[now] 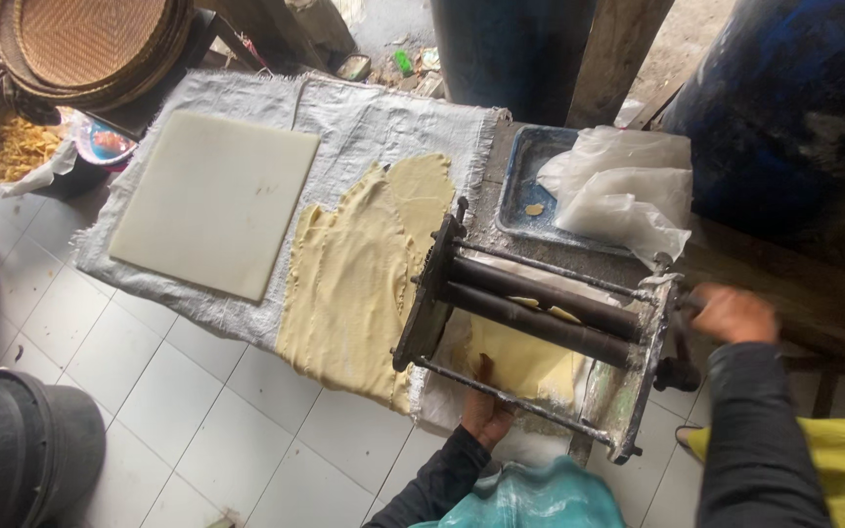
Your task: The person processes dough using a manual rolling machine, feeding the dough through the rollers and turning a crank by hand to create thin sheets.
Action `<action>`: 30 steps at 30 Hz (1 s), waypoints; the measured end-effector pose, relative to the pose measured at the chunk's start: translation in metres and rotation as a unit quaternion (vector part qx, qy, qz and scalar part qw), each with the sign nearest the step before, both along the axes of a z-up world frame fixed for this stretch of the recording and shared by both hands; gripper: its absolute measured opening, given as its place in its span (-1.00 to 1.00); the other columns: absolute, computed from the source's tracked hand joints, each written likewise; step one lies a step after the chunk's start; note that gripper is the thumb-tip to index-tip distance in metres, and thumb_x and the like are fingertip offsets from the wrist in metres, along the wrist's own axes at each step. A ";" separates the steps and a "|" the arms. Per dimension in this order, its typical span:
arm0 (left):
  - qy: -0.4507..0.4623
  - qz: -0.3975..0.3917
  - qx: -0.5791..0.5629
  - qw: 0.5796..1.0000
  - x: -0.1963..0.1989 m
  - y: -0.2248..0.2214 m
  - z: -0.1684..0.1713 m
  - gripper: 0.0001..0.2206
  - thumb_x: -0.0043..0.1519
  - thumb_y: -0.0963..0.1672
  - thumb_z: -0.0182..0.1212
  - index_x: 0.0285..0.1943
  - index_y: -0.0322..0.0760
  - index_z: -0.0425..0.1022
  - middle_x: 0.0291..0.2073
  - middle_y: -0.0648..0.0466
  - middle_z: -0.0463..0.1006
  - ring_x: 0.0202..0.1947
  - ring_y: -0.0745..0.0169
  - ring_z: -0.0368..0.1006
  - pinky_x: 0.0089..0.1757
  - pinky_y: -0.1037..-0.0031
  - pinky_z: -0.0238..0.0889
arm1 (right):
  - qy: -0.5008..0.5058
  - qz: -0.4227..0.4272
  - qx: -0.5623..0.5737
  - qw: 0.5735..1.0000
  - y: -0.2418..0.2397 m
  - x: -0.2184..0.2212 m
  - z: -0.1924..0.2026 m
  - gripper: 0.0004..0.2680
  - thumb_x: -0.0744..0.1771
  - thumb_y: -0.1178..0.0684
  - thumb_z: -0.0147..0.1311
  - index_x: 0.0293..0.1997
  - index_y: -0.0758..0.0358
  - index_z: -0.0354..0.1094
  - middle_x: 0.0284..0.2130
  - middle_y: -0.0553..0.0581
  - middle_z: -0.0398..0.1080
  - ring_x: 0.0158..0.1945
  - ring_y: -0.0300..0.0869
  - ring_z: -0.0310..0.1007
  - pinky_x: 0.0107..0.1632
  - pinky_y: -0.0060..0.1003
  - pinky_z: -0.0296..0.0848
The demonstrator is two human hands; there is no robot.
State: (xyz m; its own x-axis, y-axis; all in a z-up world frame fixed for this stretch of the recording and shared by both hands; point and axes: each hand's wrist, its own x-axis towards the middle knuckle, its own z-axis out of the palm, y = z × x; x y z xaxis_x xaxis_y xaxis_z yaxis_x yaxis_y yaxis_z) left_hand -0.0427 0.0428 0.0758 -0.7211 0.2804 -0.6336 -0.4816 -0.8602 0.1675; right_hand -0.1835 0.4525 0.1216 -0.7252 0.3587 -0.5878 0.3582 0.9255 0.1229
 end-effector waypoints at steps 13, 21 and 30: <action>0.063 0.055 -0.154 0.984 0.032 -0.023 -0.018 -0.83 0.30 -0.05 0.19 0.00 -0.09 0.53 -0.21 0.21 0.62 -0.27 0.38 0.56 -0.29 0.47 0.48 | -0.050 0.038 -0.013 0.998 -0.099 0.288 0.095 -0.76 0.36 -0.05 -0.08 0.14 -0.33 0.31 -0.45 -0.06 0.59 -0.32 -0.22 0.64 -0.11 -0.15 0.64; 0.138 0.072 -0.226 0.961 0.063 -0.038 0.022 -0.86 0.36 -0.04 0.21 -0.10 -0.11 0.47 -0.35 0.27 0.52 -0.41 0.50 0.43 -0.44 0.57 0.32 | 0.358 0.238 0.128 0.894 0.007 0.152 0.174 -0.87 0.45 -0.06 -0.12 -0.12 -0.01 0.37 -0.66 -0.03 0.40 -0.62 -0.23 0.40 -0.44 -0.28 0.43; 0.231 0.009 -0.370 0.900 0.119 -0.097 0.103 -0.85 0.37 -0.07 0.10 -0.03 -0.20 0.42 -0.41 0.18 0.49 -0.49 0.45 0.39 -0.45 0.59 0.30 | 0.223 0.059 0.044 0.972 0.004 0.001 0.020 -0.85 0.44 0.06 -0.05 0.03 -0.07 0.46 -0.30 0.13 0.56 -0.20 -0.09 0.57 0.00 -0.03 0.43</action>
